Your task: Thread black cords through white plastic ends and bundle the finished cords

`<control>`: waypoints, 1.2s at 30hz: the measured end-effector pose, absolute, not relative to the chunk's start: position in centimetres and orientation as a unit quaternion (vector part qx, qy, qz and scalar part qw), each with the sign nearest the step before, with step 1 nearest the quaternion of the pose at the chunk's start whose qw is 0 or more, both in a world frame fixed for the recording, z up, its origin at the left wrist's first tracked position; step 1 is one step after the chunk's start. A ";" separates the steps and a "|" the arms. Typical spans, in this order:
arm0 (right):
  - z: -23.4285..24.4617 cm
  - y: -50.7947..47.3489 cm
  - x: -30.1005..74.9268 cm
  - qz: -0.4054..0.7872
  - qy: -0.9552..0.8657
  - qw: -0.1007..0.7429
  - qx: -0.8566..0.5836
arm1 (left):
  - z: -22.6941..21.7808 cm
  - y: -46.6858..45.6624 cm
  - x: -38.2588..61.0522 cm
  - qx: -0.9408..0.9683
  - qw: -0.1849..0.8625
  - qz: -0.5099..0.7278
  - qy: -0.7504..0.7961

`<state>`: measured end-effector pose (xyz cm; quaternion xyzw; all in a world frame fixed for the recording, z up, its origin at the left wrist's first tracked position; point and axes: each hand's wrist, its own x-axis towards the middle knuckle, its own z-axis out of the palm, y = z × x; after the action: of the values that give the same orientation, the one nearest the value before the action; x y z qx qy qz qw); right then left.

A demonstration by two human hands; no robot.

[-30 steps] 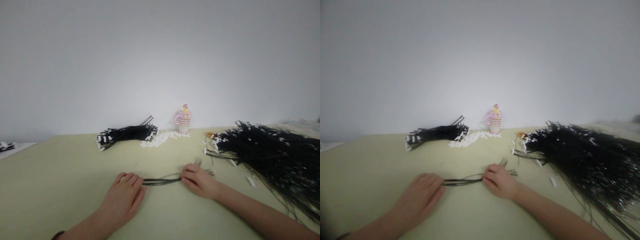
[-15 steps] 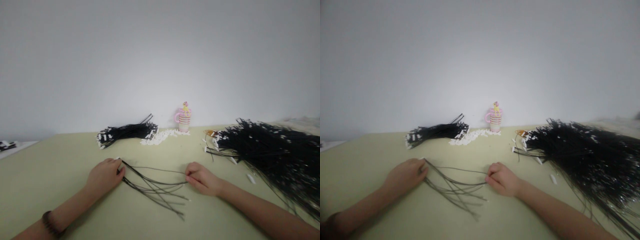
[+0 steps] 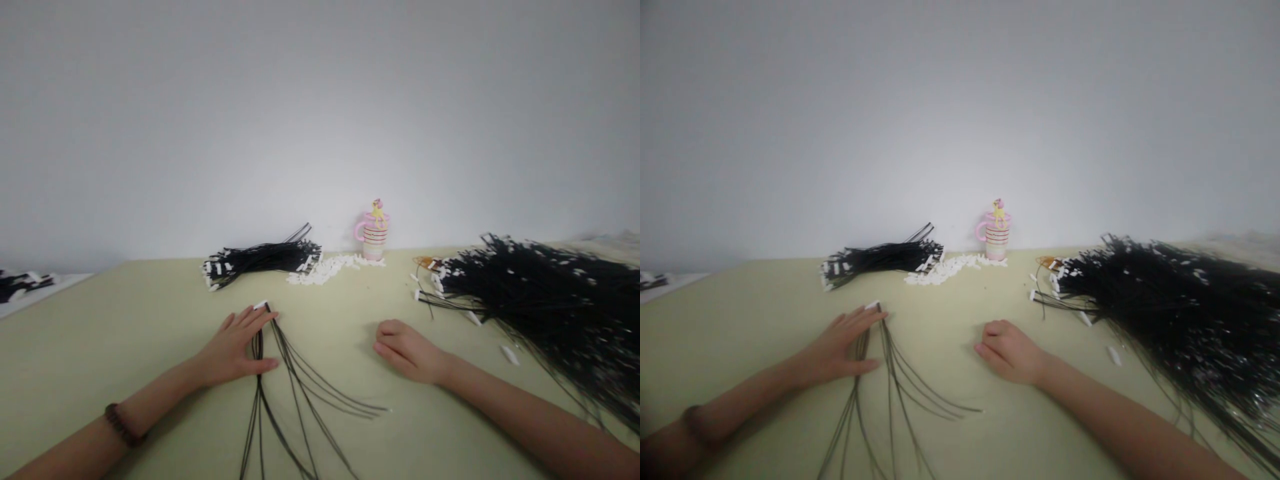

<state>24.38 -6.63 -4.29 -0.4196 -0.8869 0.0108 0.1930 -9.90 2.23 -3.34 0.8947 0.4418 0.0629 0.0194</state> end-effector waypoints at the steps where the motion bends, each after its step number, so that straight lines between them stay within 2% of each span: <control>1: -4.4 -6.5 24.4 0.014 -0.884 0.197 -0.425 | -3.3 2.2 -9.9 0.895 0.022 0.063 0.440; 5: -4.9 -5.0 24.1 0.011 -0.863 0.215 -0.456 | -3.4 2.7 -9.7 0.903 0.015 0.070 0.423; 14: -4.9 4.1 19.7 -0.057 -0.762 0.155 -0.627 | -4.3 6.2 -4.5 0.906 0.020 0.065 0.418; 22: -4.7 9.5 16.3 -0.052 -0.767 0.179 -0.613 | -3.8 5.2 -4.3 0.913 0.050 0.205 0.348; 25: -4.9 9.2 16.4 -0.045 -0.782 0.195 -0.591 | -4.0 5.4 -4.2 0.874 0.071 0.266 0.400; 28: -5.3 7.5 16.9 -0.034 -0.795 0.216 -0.566 | -4.3 5.9 -4.2 0.819 0.009 0.315 0.479; 32: -5.7 3.7 17.7 -0.006 -0.802 0.245 -0.544 | -4.8 6.0 -4.0 0.794 -0.055 0.221 0.563; 36: -5.8 0.2 18.4 0.097 -0.796 0.334 -0.496 | -4.7 5.6 -3.7 0.757 -0.085 0.186 0.621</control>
<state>18.41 0.24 -5.79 -0.4964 -0.7955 0.0967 0.3337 -3.70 5.63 -4.75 0.7568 0.6210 0.1857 -0.0848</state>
